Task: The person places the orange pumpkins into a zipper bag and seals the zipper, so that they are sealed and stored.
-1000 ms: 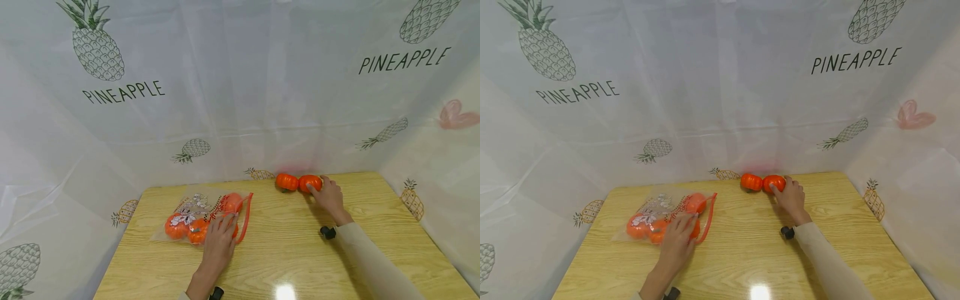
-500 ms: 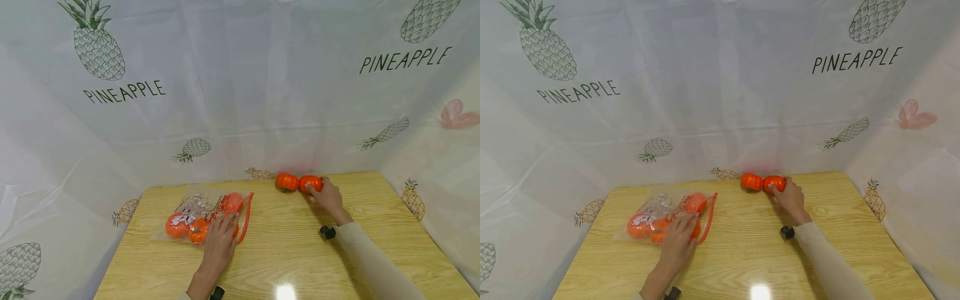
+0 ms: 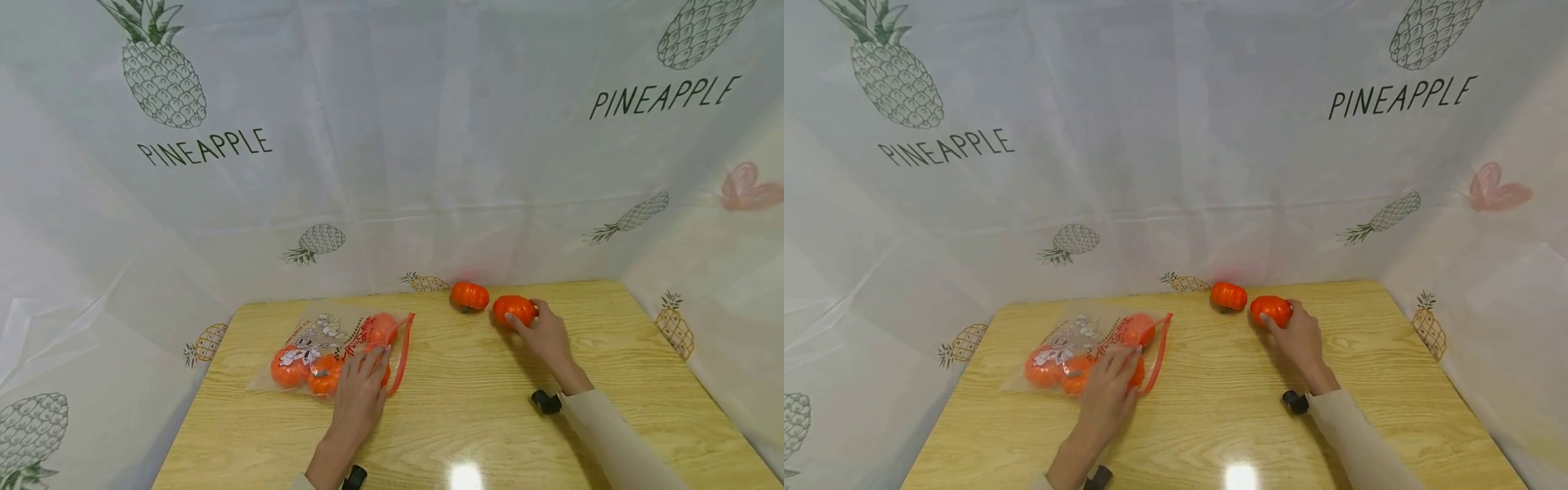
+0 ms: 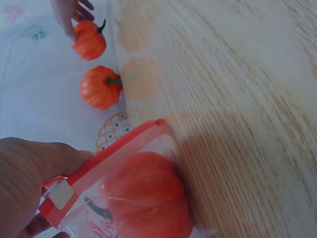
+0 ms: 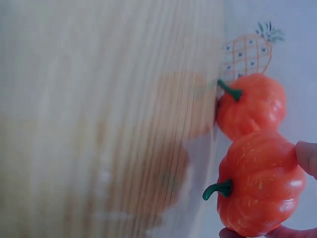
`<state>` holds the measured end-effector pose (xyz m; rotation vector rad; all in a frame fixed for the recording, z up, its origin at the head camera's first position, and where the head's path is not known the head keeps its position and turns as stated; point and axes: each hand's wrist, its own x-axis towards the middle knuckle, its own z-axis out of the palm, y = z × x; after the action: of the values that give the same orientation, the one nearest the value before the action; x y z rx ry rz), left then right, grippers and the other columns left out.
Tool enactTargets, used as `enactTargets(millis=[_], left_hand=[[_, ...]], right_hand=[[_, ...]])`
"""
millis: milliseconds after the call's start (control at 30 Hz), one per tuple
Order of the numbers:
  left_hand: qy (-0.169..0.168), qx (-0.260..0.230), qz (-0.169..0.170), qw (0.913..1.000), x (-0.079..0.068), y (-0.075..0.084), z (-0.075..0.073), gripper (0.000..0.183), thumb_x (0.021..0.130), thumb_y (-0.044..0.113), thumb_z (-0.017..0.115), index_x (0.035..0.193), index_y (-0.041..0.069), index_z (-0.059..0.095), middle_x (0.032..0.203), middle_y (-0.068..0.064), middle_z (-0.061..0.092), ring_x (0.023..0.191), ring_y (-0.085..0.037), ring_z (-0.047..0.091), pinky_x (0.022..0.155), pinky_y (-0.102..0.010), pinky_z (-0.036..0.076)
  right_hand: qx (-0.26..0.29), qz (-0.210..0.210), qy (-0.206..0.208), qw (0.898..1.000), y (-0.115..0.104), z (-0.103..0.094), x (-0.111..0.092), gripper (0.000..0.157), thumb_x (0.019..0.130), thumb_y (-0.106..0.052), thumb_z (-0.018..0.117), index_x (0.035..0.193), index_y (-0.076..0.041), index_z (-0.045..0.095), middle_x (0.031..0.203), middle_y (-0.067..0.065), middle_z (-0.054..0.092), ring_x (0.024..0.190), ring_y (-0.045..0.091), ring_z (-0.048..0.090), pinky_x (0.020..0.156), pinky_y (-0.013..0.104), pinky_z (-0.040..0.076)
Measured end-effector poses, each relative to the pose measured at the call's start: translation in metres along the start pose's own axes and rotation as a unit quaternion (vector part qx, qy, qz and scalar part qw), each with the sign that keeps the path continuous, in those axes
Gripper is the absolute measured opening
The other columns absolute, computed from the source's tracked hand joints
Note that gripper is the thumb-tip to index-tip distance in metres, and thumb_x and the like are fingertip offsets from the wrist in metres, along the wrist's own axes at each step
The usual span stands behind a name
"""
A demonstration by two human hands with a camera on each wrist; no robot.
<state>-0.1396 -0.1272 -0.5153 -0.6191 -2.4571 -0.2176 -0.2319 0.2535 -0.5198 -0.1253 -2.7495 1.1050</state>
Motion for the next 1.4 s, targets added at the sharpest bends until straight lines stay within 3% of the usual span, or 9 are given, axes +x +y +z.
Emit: enactTargets(millis=[167, 267, 400, 633, 967, 1400], left_hand=[[-0.005, -0.002, -0.002, 1.0000, 0.001, 0.000, 0.000, 0.067, 0.072, 0.001, 0.092, 0.135, 0.006, 0.073, 0.133, -0.006, 0.065, 0.116, -0.029, 0.058, 0.096, -0.045, 0.051], [-0.006, -0.007, -0.004, 1.0000, 0.002, 0.000, -0.001, 0.065, 0.073, 0.000, 0.091, 0.135, 0.005, 0.072, 0.133, -0.006, 0.065, 0.116, -0.030, 0.058, 0.096, -0.046, 0.051], [-0.011, -0.008, -0.006, 0.9999, 0.003, 0.000, -0.001, 0.066, 0.073, 0.000, 0.091, 0.136, 0.006, 0.072, 0.134, -0.006, 0.065, 0.118, -0.030, 0.058, 0.097, -0.046, 0.052], [-0.022, -0.003, -0.012, 0.9997, 0.003, 0.001, -0.002, 0.069, 0.072, 0.002, 0.093, 0.138, 0.008, 0.071, 0.135, -0.005, 0.064, 0.122, -0.031, 0.058, 0.102, -0.047, 0.051], [-0.017, -0.011, -0.012, 0.9997, 0.002, 0.001, -0.002, 0.067, 0.073, 0.001, 0.092, 0.137, 0.008, 0.072, 0.135, -0.006, 0.065, 0.121, -0.031, 0.058, 0.101, -0.047, 0.051], [-0.017, -0.020, -0.016, 0.9995, 0.000, 0.001, -0.002, 0.067, 0.074, 0.001, 0.091, 0.137, 0.007, 0.071, 0.135, -0.006, 0.065, 0.126, -0.033, 0.057, 0.102, -0.048, 0.050]], right_hand=[[0.011, -0.020, -0.001, 1.000, -0.007, 0.001, -0.017, 0.079, 0.102, -0.042, 0.070, 0.149, 0.015, 0.043, 0.135, 0.042, 0.059, 0.103, 0.049, 0.067, 0.086, 0.059, 0.056], [0.022, -0.030, -0.008, 0.999, -0.015, 0.005, -0.026, 0.077, 0.102, -0.039, 0.071, 0.149, 0.015, 0.043, 0.136, 0.042, 0.058, 0.111, 0.053, 0.064, 0.091, 0.062, 0.055], [0.035, -0.052, -0.011, 0.998, -0.026, 0.016, -0.036, 0.072, 0.101, -0.034, 0.074, 0.147, 0.015, 0.046, 0.135, 0.041, 0.060, 0.120, 0.054, 0.062, 0.097, 0.065, 0.053], [0.053, -0.084, -0.018, 0.995, -0.047, 0.042, -0.050, 0.067, 0.096, -0.027, 0.081, 0.143, 0.011, 0.052, 0.131, 0.033, 0.065, 0.117, 0.047, 0.065, 0.096, 0.060, 0.055], [0.066, -0.100, -0.037, 0.992, -0.070, 0.078, -0.058, 0.067, 0.092, -0.024, 0.085, 0.144, 0.006, 0.055, 0.130, 0.025, 0.067, 0.118, 0.044, 0.062, 0.101, 0.059, 0.052], [0.088, -0.113, -0.047, 0.989, -0.099, 0.105, -0.062, 0.063, 0.090, -0.025, 0.086, 0.140, 0.002, 0.060, 0.127, 0.018, 0.069, 0.115, 0.036, 0.063, 0.098, 0.054, 0.054]])
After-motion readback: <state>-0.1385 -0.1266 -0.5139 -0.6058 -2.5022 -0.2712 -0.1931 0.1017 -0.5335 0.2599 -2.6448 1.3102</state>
